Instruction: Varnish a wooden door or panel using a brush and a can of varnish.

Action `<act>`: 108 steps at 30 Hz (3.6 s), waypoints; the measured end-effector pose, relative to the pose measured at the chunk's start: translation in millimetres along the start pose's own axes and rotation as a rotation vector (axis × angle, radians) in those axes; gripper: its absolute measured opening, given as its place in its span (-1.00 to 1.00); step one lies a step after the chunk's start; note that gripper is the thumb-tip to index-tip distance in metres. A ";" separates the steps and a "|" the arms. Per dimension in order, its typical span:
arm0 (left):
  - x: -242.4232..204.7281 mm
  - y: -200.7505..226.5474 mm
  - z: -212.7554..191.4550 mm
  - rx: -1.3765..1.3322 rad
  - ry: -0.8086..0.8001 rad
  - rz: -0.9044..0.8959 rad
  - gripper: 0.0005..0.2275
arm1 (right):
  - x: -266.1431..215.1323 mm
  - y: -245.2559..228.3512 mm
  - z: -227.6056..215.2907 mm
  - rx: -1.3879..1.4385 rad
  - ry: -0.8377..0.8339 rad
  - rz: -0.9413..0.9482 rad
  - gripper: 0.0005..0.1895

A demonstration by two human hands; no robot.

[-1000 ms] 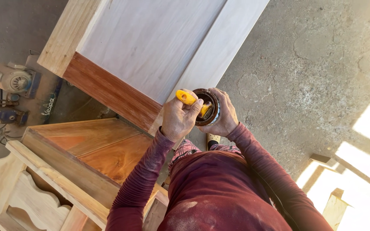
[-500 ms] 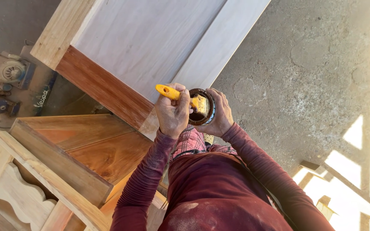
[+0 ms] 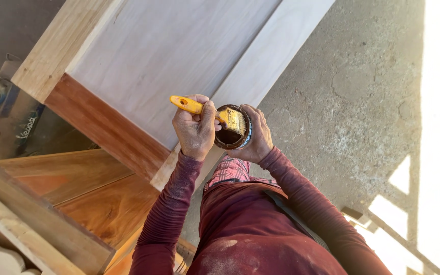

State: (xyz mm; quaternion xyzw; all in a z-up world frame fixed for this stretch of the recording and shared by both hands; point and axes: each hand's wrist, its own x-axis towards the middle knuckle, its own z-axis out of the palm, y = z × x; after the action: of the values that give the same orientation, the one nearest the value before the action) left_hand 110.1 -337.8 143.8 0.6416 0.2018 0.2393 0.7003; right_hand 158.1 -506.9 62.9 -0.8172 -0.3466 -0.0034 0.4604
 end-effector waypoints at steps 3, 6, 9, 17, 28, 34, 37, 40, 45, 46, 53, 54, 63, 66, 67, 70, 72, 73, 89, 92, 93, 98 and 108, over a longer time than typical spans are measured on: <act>26.7 -12.0 10.8 -0.056 0.029 0.017 -0.94 | 33.8 17.1 -10.6 0.006 -0.033 0.017 0.23; 59.4 -15.3 22.8 -0.094 0.078 -0.016 -0.93 | 63.9 38.1 -18.7 -0.009 -0.091 -0.053 0.28; 90.2 -15.5 33.2 -0.121 0.142 -0.049 -0.92 | 99.3 56.1 -22.0 0.003 -0.123 -0.075 0.23; 140.0 -14.4 39.5 -0.125 0.248 -0.030 -0.91 | 164.3 79.4 -25.9 0.063 -0.186 -0.120 0.23; 138.4 -19.3 47.7 -0.049 0.453 0.031 -0.90 | 219.5 94.6 -7.3 0.265 -0.295 -0.091 0.21; 133.4 -15.7 75.0 0.051 0.592 0.120 -0.91 | 258.1 101.0 -23.4 0.285 -0.349 -0.224 0.16; 138.6 -11.4 90.8 0.093 0.664 0.137 -0.92 | 279.4 109.4 -29.7 0.289 -0.434 -0.231 0.22; 145.5 -11.0 104.8 0.109 0.723 0.154 -0.92 | 296.5 121.2 -36.0 0.325 -0.471 -0.344 0.19; 151.2 -14.1 124.0 0.110 0.831 0.221 -0.94 | 320.9 149.0 -38.6 0.437 -0.604 -0.349 0.17; 154.0 -16.0 127.4 0.114 0.849 0.226 -0.94 | 326.0 154.3 -39.0 0.446 -0.616 -0.361 0.17; 146.0 -34.0 146.9 -0.052 0.939 0.240 -0.90 | 343.3 174.1 -49.5 0.457 -0.746 -0.404 0.20; 143.1 -34.8 149.1 -0.043 0.944 0.238 -0.90 | 344.5 173.4 -51.2 0.467 -0.762 -0.375 0.21; 127.8 -38.9 162.4 -0.104 1.104 0.187 -0.89 | 352.0 183.2 -47.0 0.573 -0.791 -0.497 0.21; 120.4 -34.1 166.0 -0.117 1.141 0.183 -0.89 | 353.3 184.1 -45.8 0.572 -0.795 -0.531 0.22; 116.8 -34.3 167.4 -0.117 1.162 0.186 -0.89 | 354.1 184.4 -45.9 0.578 -0.814 -0.540 0.22; 104.3 -38.5 168.6 -0.143 1.210 0.211 -0.89 | 354.4 186.5 -42.4 0.645 -0.898 -0.486 0.18; 97.9 -46.1 166.0 -0.155 1.233 0.288 -0.90 | 353.5 192.7 -37.8 0.709 -0.880 -0.485 0.21; 94.6 -61.0 169.3 -0.158 1.244 0.281 -0.90 | 354.2 197.0 -40.2 0.707 -0.893 -0.482 0.21; 0.0 -88.3 142.1 -0.334 1.281 0.123 -0.88 | 322.0 213.6 -98.5 0.440 -0.595 -0.407 0.19; 15.3 -56.3 148.9 -0.403 1.082 0.312 -0.89 | 299.6 198.3 -92.1 0.426 -0.577 -0.533 0.17; 21.5 -48.2 151.0 -0.358 0.997 0.392 -0.90 | 290.2 191.7 -87.0 0.454 -0.592 -0.584 0.15; 54.7 -17.2 178.4 0.276 0.753 0.380 -0.92 | 248.2 154.5 -85.1 0.459 -0.703 -0.645 0.14; 18.9 6.4 174.4 0.148 0.668 0.315 -0.89 | 212.0 118.2 -94.2 0.513 -0.804 -0.536 0.19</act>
State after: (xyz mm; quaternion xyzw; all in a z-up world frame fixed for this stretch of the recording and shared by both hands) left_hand 227.6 -466.0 167.2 0.6004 0.3348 0.5247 0.5022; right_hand 416.1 -498.3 97.2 -0.4989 -0.6810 0.2767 0.4591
